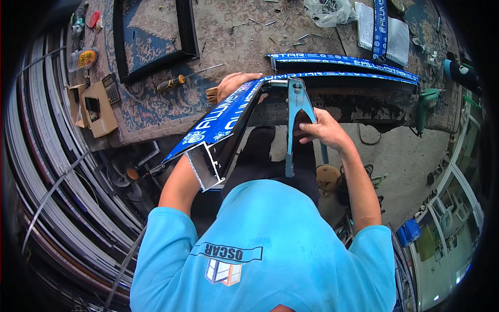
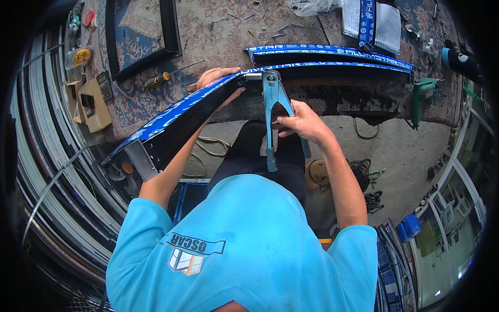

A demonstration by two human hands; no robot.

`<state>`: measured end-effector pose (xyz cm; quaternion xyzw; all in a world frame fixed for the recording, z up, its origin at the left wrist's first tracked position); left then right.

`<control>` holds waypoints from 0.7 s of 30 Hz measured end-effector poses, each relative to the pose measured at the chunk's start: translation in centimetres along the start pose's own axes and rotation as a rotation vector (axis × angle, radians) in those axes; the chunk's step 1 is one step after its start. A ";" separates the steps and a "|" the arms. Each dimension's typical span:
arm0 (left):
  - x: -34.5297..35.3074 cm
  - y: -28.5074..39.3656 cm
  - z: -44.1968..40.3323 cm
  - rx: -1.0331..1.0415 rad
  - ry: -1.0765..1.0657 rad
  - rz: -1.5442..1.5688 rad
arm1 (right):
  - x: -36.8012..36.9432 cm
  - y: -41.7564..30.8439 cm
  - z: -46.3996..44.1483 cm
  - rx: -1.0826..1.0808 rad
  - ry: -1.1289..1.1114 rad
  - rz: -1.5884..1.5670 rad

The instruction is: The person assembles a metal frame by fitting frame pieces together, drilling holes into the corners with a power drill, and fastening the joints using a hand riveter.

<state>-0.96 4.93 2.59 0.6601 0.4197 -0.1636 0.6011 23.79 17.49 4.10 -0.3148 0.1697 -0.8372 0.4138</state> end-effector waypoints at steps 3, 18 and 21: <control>0.0 -0.1 0.2 0.000 0.004 0.003 | -0.2 -1.6 0.6 0.042 -0.016 0.042; -0.5 0.5 -0.1 -0.017 0.004 -0.034 | -1.6 -1.3 0.9 -0.706 0.058 0.727; -0.7 1.1 -0.2 -0.015 0.009 -0.069 | 2.1 -5.9 1.2 -0.559 -0.036 1.009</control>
Point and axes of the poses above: each hand's wrist, its own z-axis away from the middle knuckle, its own x-axis out of the palm, y = z × x, the point moved 4 cm from there along -z, towards the middle knuckle, and after that the axes turned 3 degrees about -z, right-handed, at the moved point
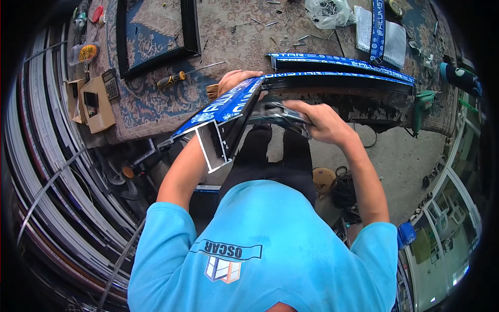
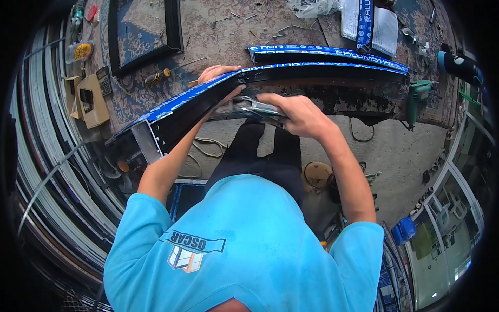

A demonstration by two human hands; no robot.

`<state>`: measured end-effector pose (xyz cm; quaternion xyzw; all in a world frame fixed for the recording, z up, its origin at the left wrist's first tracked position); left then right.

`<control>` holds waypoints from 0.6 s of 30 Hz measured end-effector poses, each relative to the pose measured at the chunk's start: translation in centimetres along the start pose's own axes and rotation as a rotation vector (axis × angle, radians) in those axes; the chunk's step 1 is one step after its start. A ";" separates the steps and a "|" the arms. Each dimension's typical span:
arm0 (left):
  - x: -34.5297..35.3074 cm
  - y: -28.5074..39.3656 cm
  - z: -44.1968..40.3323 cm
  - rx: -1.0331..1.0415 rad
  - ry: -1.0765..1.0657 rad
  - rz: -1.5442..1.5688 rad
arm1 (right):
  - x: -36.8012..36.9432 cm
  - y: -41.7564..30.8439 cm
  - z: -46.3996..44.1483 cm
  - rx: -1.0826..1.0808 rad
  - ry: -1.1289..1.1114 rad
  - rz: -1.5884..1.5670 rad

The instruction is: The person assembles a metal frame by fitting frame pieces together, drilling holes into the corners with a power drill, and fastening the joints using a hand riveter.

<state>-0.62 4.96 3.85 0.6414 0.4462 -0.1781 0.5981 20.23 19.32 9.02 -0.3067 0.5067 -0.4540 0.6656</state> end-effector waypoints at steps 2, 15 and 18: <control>0.3 -0.4 0.2 -0.009 -0.009 0.031 | -0.6 -0.3 -2.2 0.057 -0.154 0.067; 1.2 -2.0 0.7 -0.049 -0.056 0.144 | -0.3 1.7 -5.1 -0.013 -0.315 0.248; 1.3 -2.1 0.8 -0.036 -0.039 0.135 | 0.1 1.9 -5.2 0.021 -0.318 0.231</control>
Point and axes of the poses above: each hand's wrist, its own z-axis away from the middle knuckle, its own x-axis out of the palm, y = z × x, the point moved 4 cm from there along -z, towards the middle knuckle, and after that the axes turned 3 degrees about -z, right-handed, at the moved point
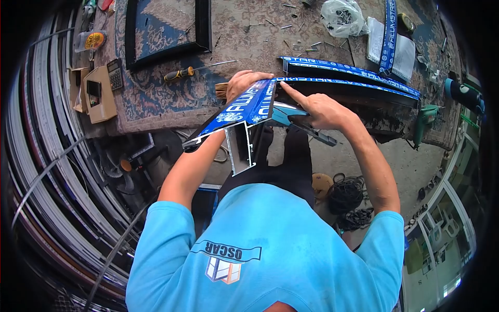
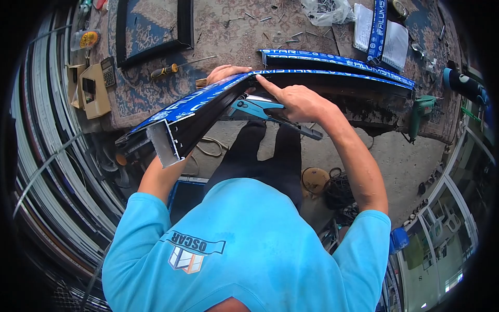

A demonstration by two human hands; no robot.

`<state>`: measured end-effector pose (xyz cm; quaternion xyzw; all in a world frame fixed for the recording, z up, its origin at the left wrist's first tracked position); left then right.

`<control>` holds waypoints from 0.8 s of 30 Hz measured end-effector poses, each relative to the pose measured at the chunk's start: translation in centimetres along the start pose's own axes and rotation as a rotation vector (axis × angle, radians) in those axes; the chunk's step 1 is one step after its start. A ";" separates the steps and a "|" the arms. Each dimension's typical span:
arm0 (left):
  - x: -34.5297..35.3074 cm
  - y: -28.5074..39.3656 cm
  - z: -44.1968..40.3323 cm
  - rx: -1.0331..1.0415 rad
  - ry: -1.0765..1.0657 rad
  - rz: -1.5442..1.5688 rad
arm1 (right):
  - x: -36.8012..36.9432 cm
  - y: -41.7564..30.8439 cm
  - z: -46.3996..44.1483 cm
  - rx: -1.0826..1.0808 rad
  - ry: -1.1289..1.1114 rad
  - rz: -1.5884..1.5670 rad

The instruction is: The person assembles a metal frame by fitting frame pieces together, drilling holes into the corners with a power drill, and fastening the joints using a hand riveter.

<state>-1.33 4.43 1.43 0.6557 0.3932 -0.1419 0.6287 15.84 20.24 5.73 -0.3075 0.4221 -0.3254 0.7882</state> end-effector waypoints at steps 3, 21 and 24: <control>-0.1 0.0 -0.1 -0.020 -0.030 -0.001 | -0.1 -0.1 -0.3 -0.007 0.007 0.041; -0.4 1.0 -0.3 0.004 0.025 -0.055 | 1.7 3.2 6.2 0.065 0.106 -0.837; 0.1 -0.1 0.1 0.004 -0.014 -0.046 | 2.1 2.1 7.8 0.208 0.234 -1.187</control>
Point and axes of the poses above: each hand's wrist, its own z-axis away from the middle knuckle, its own x-axis out of the palm, y = z × x, the point moved 4 cm from there along -z, towards the middle knuckle, and after that the axes turned 3 degrees about -z, right-handed, at the moved point
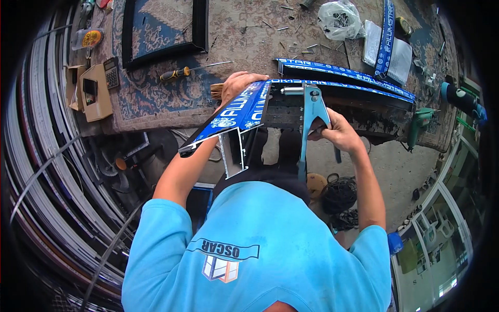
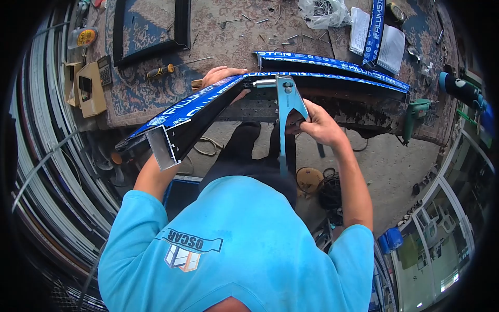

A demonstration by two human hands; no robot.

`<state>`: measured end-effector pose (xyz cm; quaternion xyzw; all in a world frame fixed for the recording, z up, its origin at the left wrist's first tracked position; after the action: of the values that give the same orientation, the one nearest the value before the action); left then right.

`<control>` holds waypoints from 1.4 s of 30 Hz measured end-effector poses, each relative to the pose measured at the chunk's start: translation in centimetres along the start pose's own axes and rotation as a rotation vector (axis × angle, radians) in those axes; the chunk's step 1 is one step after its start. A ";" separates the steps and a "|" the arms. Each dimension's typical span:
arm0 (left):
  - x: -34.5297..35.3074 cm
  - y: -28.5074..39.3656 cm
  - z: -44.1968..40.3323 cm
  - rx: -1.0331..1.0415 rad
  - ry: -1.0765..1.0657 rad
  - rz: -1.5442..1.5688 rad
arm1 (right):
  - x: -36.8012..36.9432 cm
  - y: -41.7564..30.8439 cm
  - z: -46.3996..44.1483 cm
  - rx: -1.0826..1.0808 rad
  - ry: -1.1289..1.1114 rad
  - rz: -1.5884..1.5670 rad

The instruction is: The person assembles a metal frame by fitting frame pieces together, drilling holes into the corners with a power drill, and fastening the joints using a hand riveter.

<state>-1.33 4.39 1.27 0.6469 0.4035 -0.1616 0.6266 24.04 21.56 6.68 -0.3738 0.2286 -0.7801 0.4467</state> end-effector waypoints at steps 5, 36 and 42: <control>0.3 -0.5 0.2 -0.020 -0.035 0.003 | 0.4 2.1 -1.1 0.053 -0.021 -0.067; 1.0 -1.3 0.4 0.016 -0.027 0.027 | 1.2 1.7 -2.0 0.074 0.074 0.138; 0.6 -1.1 0.2 0.007 -0.050 0.037 | 2.5 -0.2 -2.1 0.209 0.039 0.261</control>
<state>-1.70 4.32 0.07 0.6521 0.3752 -0.1674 0.6371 21.49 19.52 6.44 -0.2770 0.2016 -0.7420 0.5762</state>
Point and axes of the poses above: each hand's wrist, its own z-axis away from the middle knuckle, its own x-axis out of the palm, y = z × x, the point moved 4 cm from there along -z, towards the middle knuckle, and after that the axes turned 3 degrees about -z, right-handed, at the moved point
